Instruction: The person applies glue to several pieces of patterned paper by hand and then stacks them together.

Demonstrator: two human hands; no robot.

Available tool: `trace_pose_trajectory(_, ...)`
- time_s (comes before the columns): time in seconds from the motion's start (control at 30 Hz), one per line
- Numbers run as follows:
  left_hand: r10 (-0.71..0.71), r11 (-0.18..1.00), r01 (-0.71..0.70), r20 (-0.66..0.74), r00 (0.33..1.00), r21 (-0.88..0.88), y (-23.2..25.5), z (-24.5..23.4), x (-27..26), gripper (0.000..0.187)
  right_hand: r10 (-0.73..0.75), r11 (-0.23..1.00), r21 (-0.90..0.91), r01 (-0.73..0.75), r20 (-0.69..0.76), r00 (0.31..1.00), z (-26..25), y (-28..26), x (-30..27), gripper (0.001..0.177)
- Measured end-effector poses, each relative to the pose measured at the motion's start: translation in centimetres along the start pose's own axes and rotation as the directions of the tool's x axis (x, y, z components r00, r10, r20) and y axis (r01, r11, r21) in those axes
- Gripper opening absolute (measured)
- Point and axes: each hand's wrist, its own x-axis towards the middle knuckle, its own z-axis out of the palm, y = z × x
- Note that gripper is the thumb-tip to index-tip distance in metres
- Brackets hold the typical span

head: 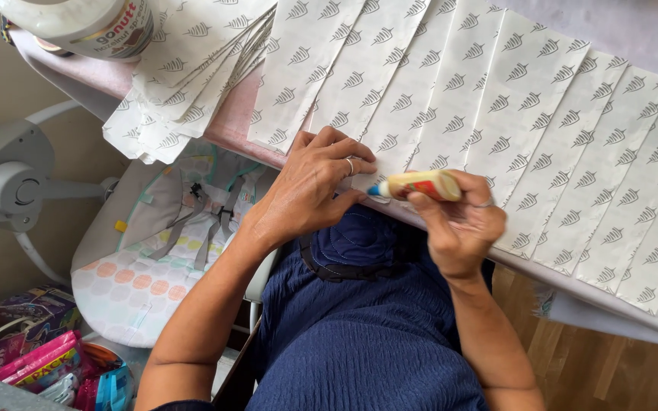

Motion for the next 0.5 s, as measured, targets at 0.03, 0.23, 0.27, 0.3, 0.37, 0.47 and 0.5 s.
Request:
trace_pose_trajectory(0.03, -0.004, 1.000, 0.004, -0.006, 1.000, -0.002, -0.1, 0.1, 0.0, 0.031, 0.008, 1.000, -0.028, -0.008, -0.005, 1.000, -1.1, 0.0, -0.2, 0.033)
trace_pose_trajectory(0.23, -0.028, 0.999, 0.030, -0.056, 0.998, 0.035, -0.8, 1.7, -0.1, 0.026, -0.018, 0.994, -0.112, 0.011, -0.067, 0.998, -3.5, 0.4, -1.2, 0.035)
trace_pose_trajectory(0.27, -0.038, 0.998, 0.042, -0.071, 0.997, 0.048, -0.7, 1.8, 0.0, 0.025, -0.020, 0.996, -0.094, 0.013, -0.075, 0.997, -3.0, 0.2, -1.1, 0.036)
trace_pose_trajectory(0.3, -0.037, 0.998, 0.041, -0.072, 0.997, 0.051, -0.5, 1.7, 0.1, 0.025, -0.022, 0.996, -0.092, 0.015, -0.075, 0.997, -2.4, 0.3, -1.0, 0.036)
trace_pose_trajectory(0.37, -0.028, 0.998, 0.033, -0.099, 0.995, 0.045, -0.2, 1.7, 0.0, 0.020, -0.036, 0.997, -0.069, 0.032, -0.054, 0.998, -1.1, 0.6, -1.0, 0.035)
trace_pose_trajectory(0.47, -0.039, 0.997, 0.047, -0.123, 0.992, 0.063, 0.5, 1.4, 0.2, 0.014, -0.044, 0.997, -0.061, 0.041, -0.050, 0.998, 1.1, 0.4, -0.6, 0.033)
trace_pose_trajectory(0.5, -0.038, 0.997, 0.045, -0.122, 0.992, 0.063, 0.6, 1.4, 0.2, 0.014, -0.044, 0.997, -0.062, 0.041, -0.052, 0.998, 1.3, 0.2, -0.5, 0.033)
